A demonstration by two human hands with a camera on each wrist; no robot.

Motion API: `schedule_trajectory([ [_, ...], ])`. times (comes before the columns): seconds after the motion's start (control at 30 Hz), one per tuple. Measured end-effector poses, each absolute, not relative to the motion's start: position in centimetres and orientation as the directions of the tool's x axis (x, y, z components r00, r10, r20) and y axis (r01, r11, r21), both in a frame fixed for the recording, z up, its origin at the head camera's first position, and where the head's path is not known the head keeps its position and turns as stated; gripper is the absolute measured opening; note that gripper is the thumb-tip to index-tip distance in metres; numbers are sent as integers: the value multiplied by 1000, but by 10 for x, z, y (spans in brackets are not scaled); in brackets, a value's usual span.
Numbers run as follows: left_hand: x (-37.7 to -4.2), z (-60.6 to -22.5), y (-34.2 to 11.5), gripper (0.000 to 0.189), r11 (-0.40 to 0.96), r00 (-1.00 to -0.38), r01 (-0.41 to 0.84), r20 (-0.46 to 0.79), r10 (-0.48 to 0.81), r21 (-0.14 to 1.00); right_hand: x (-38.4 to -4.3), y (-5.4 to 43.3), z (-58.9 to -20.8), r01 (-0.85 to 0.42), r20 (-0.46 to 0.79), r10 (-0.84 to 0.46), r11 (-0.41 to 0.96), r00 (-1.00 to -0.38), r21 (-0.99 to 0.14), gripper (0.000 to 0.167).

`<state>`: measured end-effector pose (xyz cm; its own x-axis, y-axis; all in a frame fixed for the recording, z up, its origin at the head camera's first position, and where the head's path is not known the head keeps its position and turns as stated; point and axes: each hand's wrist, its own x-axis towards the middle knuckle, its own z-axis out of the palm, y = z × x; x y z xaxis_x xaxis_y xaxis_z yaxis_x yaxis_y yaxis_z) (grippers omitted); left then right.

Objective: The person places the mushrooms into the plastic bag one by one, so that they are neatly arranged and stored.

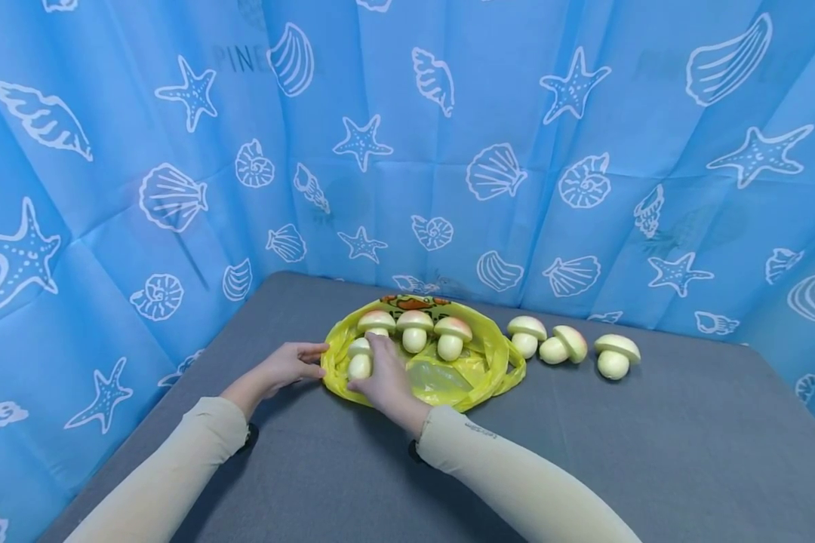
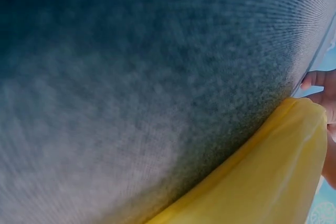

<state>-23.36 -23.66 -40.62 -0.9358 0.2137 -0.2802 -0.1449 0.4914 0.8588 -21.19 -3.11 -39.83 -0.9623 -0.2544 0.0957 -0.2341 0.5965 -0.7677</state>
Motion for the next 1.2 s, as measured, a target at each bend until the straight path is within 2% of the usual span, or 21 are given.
schedule_trajectory([
  [0.23,-234,-407,-234,59,491,-937,-148,-281,208,858,-213,-30,-398,-228,39,-305,614,-952,-756,86],
  [0.47,-235,-408,-234,60,500,-939,-148,-280,200,853,-214,-25,-397,-237,14,-373,560,-928,-794,82],
  [0.83,-234,-407,-235,59,505,-936,-158,-292,198,849,-215,-30,-399,-245,39,-353,563,-935,-789,76],
  [1.2,-232,-404,-235,60,496,-932,-137,-282,230,857,-213,-22,-396,-232,44,-345,525,-938,-819,81],
])
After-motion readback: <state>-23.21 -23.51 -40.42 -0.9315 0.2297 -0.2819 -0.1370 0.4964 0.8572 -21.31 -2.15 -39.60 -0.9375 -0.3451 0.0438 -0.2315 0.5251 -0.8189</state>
